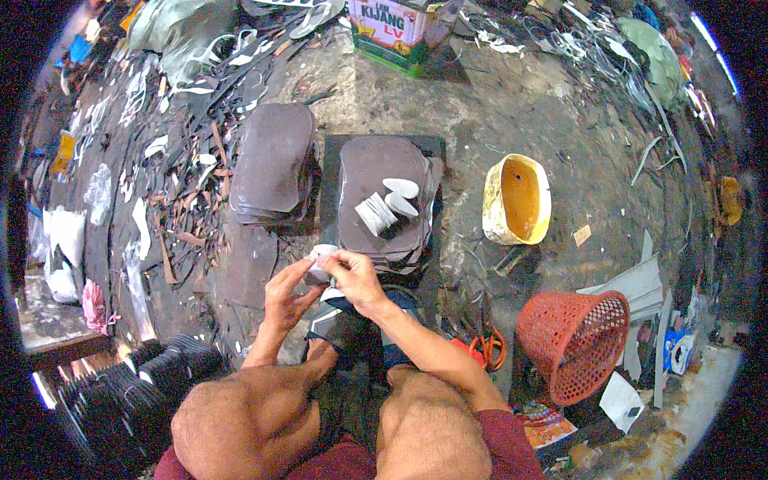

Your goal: The person sits on the floor and assembles slipper components by hand. They repeatedly pick up white insole pieces and place them onto brown sole pieces, pressing them together and stacking the assembled units.

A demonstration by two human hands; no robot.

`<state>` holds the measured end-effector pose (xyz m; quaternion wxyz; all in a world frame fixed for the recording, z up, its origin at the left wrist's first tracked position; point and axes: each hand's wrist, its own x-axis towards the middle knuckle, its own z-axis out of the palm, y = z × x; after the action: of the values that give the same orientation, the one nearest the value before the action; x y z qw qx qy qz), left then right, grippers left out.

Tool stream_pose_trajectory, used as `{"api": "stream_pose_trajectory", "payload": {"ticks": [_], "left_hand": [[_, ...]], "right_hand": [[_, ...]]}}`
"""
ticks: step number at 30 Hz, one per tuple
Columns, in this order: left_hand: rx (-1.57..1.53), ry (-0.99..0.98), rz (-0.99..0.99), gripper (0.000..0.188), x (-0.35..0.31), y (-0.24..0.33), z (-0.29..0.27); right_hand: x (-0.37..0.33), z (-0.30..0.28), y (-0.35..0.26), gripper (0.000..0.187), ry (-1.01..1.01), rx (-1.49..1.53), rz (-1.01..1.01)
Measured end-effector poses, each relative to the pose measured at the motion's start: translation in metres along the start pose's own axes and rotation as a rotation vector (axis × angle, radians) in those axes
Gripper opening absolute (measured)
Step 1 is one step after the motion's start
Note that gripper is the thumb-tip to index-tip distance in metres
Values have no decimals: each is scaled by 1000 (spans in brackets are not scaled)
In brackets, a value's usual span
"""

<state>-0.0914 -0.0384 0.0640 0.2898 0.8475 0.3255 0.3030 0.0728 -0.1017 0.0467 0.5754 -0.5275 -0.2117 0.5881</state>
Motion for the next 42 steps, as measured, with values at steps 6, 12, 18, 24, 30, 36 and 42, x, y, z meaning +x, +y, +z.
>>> {"api": "stream_pose_trajectory", "payload": {"ticks": [6,12,18,24,30,36,42], "left_hand": [[-27,-64,-67,77,3,3,2],[-58,-10,-95,70,2,2,4],[-501,312,-353,52,-2,12,4],[-1282,257,-1047,47,5,-25,-11],[-1396,102,-1101,53,4,-13,-7],[-1384,-231,-957,42,-4,-15,-11],[12,-316,-458,41,-20,-42,9]], "right_hand": [[0,5,-11,20,114,-326,-323],[7,14,-1,18,145,-275,-340],[37,-12,22,24,349,-196,111],[7,3,-25,23,-191,-424,-374],[21,-9,-14,18,-359,-372,-464],[61,-49,3,17,385,-532,-436],[57,-61,-53,16,181,-765,-448]]}}
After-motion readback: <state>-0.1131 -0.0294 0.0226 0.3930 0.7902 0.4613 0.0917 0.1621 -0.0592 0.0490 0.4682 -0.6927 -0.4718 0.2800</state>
